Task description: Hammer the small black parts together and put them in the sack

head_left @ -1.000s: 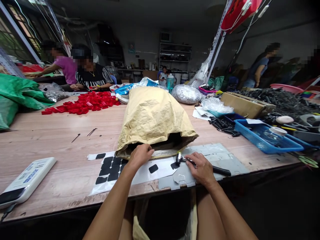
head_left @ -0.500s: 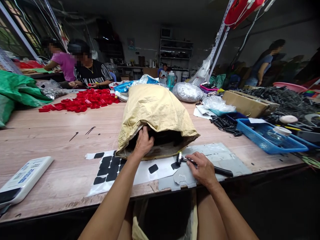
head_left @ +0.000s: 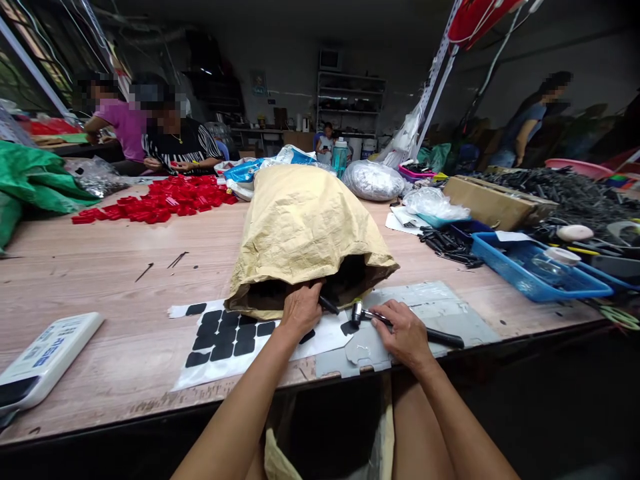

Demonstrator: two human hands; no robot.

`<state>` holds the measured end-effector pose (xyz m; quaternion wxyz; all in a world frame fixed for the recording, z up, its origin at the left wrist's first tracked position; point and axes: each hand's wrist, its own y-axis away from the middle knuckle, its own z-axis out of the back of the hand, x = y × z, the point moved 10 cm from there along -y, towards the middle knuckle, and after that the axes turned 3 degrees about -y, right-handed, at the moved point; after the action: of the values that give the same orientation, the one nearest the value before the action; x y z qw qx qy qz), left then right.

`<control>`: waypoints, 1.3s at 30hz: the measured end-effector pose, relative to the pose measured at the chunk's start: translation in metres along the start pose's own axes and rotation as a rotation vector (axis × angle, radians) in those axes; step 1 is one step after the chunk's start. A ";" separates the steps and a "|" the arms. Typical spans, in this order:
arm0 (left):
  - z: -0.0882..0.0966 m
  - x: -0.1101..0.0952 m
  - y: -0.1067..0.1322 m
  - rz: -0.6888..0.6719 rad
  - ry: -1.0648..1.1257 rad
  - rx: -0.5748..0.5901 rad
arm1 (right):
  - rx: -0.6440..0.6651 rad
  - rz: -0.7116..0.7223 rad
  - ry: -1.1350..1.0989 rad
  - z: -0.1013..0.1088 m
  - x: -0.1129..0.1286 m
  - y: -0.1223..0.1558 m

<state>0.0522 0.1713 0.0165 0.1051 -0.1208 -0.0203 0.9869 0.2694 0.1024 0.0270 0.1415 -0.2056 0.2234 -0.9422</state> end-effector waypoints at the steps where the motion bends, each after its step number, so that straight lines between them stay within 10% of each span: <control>1: 0.002 -0.002 0.005 -0.010 -0.026 -0.029 | -0.004 0.001 0.001 0.000 0.000 0.000; 13: 0.026 -0.022 0.067 -0.123 0.028 -0.403 | -0.001 -0.007 -0.009 0.001 0.001 0.000; 18: 0.027 -0.049 0.087 -0.484 0.187 -0.277 | -0.014 -0.003 -0.001 0.001 0.000 0.000; 32: 0.014 -0.001 0.080 -0.173 0.456 -0.099 | 0.008 0.100 0.028 0.000 0.008 0.000; 39: 0.013 -0.001 0.077 -0.163 0.467 -0.073 | -0.093 0.100 -0.168 0.032 0.052 0.001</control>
<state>0.0342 0.0955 0.0244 0.1819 -0.3470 -0.0406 0.9192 0.2381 0.0714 0.0697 0.1967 -0.2790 0.2644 -0.9020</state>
